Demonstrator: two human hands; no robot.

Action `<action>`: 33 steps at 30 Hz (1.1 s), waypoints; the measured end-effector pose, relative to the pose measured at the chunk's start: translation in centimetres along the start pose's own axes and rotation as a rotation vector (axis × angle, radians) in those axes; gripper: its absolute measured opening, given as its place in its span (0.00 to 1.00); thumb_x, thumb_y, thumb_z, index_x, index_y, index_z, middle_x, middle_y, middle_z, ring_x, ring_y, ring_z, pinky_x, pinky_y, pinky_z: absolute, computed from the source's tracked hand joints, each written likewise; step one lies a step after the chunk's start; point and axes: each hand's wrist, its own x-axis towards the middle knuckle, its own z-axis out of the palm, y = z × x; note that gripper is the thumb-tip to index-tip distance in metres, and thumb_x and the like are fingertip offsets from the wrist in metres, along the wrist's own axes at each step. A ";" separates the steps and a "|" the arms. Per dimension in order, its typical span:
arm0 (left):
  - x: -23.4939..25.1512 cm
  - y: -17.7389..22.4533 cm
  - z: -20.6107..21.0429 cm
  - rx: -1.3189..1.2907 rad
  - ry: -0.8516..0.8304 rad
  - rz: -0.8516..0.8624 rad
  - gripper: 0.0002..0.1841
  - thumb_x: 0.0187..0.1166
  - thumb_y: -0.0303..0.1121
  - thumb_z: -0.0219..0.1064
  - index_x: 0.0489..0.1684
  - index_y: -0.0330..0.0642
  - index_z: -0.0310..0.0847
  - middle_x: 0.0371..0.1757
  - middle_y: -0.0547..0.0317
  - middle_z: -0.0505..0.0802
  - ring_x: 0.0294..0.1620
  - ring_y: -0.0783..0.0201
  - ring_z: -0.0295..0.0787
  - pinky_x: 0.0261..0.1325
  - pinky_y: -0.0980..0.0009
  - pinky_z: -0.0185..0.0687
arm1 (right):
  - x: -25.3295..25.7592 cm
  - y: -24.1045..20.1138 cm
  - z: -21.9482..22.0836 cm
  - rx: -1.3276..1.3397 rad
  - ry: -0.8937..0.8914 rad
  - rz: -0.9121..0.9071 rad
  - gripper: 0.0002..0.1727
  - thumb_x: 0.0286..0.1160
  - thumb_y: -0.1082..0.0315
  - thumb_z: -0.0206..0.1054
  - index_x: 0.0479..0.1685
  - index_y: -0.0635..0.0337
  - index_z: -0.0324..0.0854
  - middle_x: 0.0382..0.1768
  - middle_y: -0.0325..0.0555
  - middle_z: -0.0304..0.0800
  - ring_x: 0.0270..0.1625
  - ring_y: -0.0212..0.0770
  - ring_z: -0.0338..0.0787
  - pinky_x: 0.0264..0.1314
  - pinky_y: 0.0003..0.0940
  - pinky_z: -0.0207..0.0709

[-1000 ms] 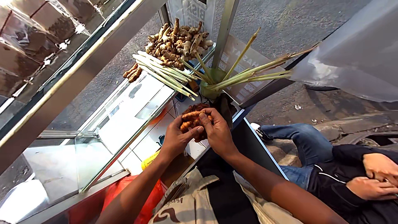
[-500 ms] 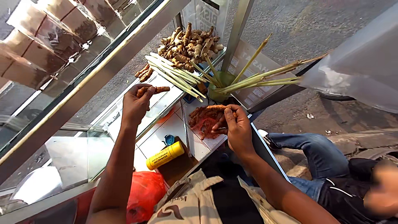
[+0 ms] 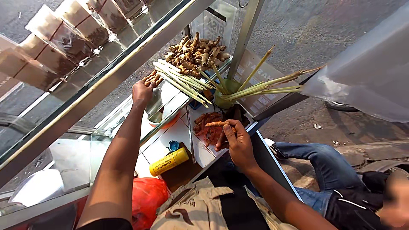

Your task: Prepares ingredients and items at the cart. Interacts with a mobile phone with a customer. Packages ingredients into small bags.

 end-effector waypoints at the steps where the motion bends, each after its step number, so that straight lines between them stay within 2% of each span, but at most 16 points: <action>1: 0.2 -0.1 0.1 0.007 0.010 -0.011 0.31 0.81 0.57 0.64 0.54 0.29 0.84 0.60 0.30 0.89 0.68 0.35 0.84 0.70 0.32 0.73 | 0.0 0.1 0.0 0.005 -0.003 0.001 0.09 0.94 0.69 0.50 0.59 0.62 0.72 0.24 0.44 0.84 0.21 0.40 0.90 0.29 0.37 0.94; 5: 0.8 -0.8 -0.2 -0.026 0.041 -0.046 0.38 0.79 0.61 0.65 0.66 0.28 0.77 0.62 0.29 0.88 0.69 0.35 0.84 0.71 0.33 0.74 | -0.2 0.2 0.1 0.018 -0.020 0.010 0.09 0.94 0.69 0.49 0.59 0.62 0.73 0.24 0.43 0.83 0.20 0.39 0.90 0.28 0.35 0.93; 7: 0.5 -0.9 -1.1 -0.074 0.053 -0.054 0.41 0.81 0.65 0.59 0.70 0.29 0.74 0.63 0.29 0.87 0.70 0.34 0.83 0.71 0.33 0.73 | -0.2 0.2 0.0 0.017 -0.025 0.012 0.09 0.94 0.69 0.49 0.58 0.61 0.73 0.23 0.42 0.82 0.20 0.38 0.89 0.28 0.34 0.92; 9: 0.1 -0.8 -1.8 -0.134 0.050 -0.057 0.39 0.85 0.65 0.49 0.70 0.32 0.74 0.62 0.31 0.87 0.64 0.36 0.86 0.63 0.33 0.77 | -0.1 0.3 0.0 0.024 -0.025 0.015 0.09 0.94 0.69 0.50 0.57 0.61 0.73 0.23 0.41 0.82 0.20 0.37 0.88 0.27 0.34 0.92; 11: -0.4 -0.8 -2.0 -0.114 -0.004 0.036 0.28 0.92 0.47 0.40 0.72 0.33 0.72 0.67 0.31 0.82 0.62 0.35 0.84 0.58 0.35 0.78 | 0.0 0.5 0.1 0.033 -0.027 0.031 0.09 0.94 0.68 0.50 0.56 0.61 0.74 0.22 0.42 0.82 0.19 0.37 0.88 0.26 0.34 0.91; 12: -0.4 -0.9 -2.0 -0.055 -0.054 0.121 0.22 0.94 0.34 0.40 0.74 0.28 0.69 0.73 0.29 0.76 0.64 0.33 0.83 0.61 0.35 0.79 | 0.0 0.6 0.3 0.035 -0.032 0.036 0.09 0.94 0.68 0.50 0.57 0.61 0.74 0.22 0.42 0.81 0.18 0.37 0.87 0.26 0.33 0.91; 13: -0.7 -0.9 -1.9 -0.055 -0.073 0.183 0.21 0.93 0.30 0.41 0.75 0.26 0.67 0.72 0.28 0.75 0.63 0.33 0.83 0.62 0.36 0.80 | 0.0 0.6 0.6 0.036 -0.039 0.041 0.09 0.94 0.68 0.50 0.57 0.61 0.74 0.22 0.42 0.81 0.18 0.36 0.87 0.25 0.33 0.91; 14: -1.2 -0.9 -1.6 -0.115 -0.071 0.218 0.22 0.92 0.35 0.38 0.73 0.29 0.65 0.66 0.30 0.80 0.59 0.37 0.85 0.59 0.39 0.80 | 0.0 0.6 0.8 0.034 -0.048 0.043 0.09 0.94 0.68 0.50 0.57 0.61 0.74 0.22 0.41 0.81 0.17 0.36 0.86 0.24 0.32 0.90; 15: -1.6 -0.7 -1.4 -0.142 -0.072 0.272 0.22 0.92 0.39 0.39 0.71 0.30 0.64 0.59 0.31 0.84 0.56 0.39 0.86 0.58 0.40 0.79 | -0.1 0.6 1.0 0.030 -0.056 0.044 0.09 0.94 0.69 0.50 0.57 0.61 0.74 0.21 0.41 0.81 0.17 0.36 0.86 0.24 0.32 0.90; 17: -1.8 -0.5 -0.8 -0.087 -0.062 0.425 0.19 0.92 0.39 0.49 0.67 0.30 0.68 0.54 0.35 0.87 0.57 0.42 0.87 0.64 0.43 0.79 | -0.2 0.5 1.3 0.023 -0.072 0.047 0.09 0.93 0.69 0.51 0.57 0.61 0.74 0.21 0.41 0.80 0.17 0.35 0.85 0.23 0.31 0.89; 19: -1.2 -0.6 0.0 -0.015 -0.029 0.601 0.17 0.88 0.36 0.60 0.60 0.28 0.74 0.58 0.35 0.86 0.65 0.41 0.83 0.75 0.45 0.73 | -0.3 0.6 1.3 0.015 -0.081 0.041 0.09 0.93 0.69 0.52 0.57 0.61 0.75 0.21 0.41 0.79 0.16 0.34 0.84 0.22 0.30 0.88; 21: -0.4 -0.8 0.6 0.006 0.010 0.672 0.15 0.83 0.36 0.67 0.54 0.31 0.79 0.63 0.37 0.87 0.73 0.41 0.79 0.82 0.46 0.65 | -0.3 0.5 1.1 0.007 -0.077 0.040 0.09 0.93 0.68 0.52 0.57 0.61 0.75 0.21 0.40 0.79 0.16 0.34 0.83 0.21 0.29 0.87; 24: 0.0 -0.6 0.6 0.005 0.022 0.618 0.17 0.81 0.41 0.69 0.52 0.33 0.82 0.61 0.39 0.87 0.69 0.42 0.81 0.77 0.45 0.69 | -0.3 0.5 0.8 -0.014 -0.062 0.036 0.09 0.93 0.69 0.52 0.57 0.61 0.75 0.21 0.40 0.79 0.16 0.33 0.82 0.21 0.28 0.86; 27: 0.4 -0.3 0.4 -0.007 0.019 0.580 0.16 0.78 0.37 0.72 0.52 0.33 0.83 0.58 0.38 0.87 0.63 0.41 0.83 0.71 0.43 0.75 | -0.2 0.6 0.8 -0.012 -0.053 0.034 0.09 0.93 0.69 0.52 0.56 0.61 0.75 0.20 0.40 0.79 0.15 0.33 0.82 0.20 0.27 0.85; 29: 0.5 -0.2 0.4 -0.010 0.023 0.560 0.16 0.77 0.35 0.73 0.53 0.32 0.83 0.57 0.36 0.87 0.63 0.38 0.83 0.71 0.41 0.74 | -0.2 0.7 0.9 -0.009 -0.053 0.035 0.09 0.93 0.69 0.53 0.56 0.61 0.76 0.21 0.41 0.78 0.15 0.33 0.81 0.20 0.27 0.85; 33: 0.4 -0.2 0.2 -0.025 0.073 0.555 0.22 0.78 0.39 0.73 0.58 0.29 0.79 0.58 0.34 0.86 0.60 0.39 0.85 0.69 0.42 0.77 | -0.2 0.7 1.1 0.001 -0.066 0.035 0.09 0.93 0.69 0.52 0.57 0.61 0.75 0.20 0.40 0.78 0.15 0.32 0.81 0.20 0.27 0.85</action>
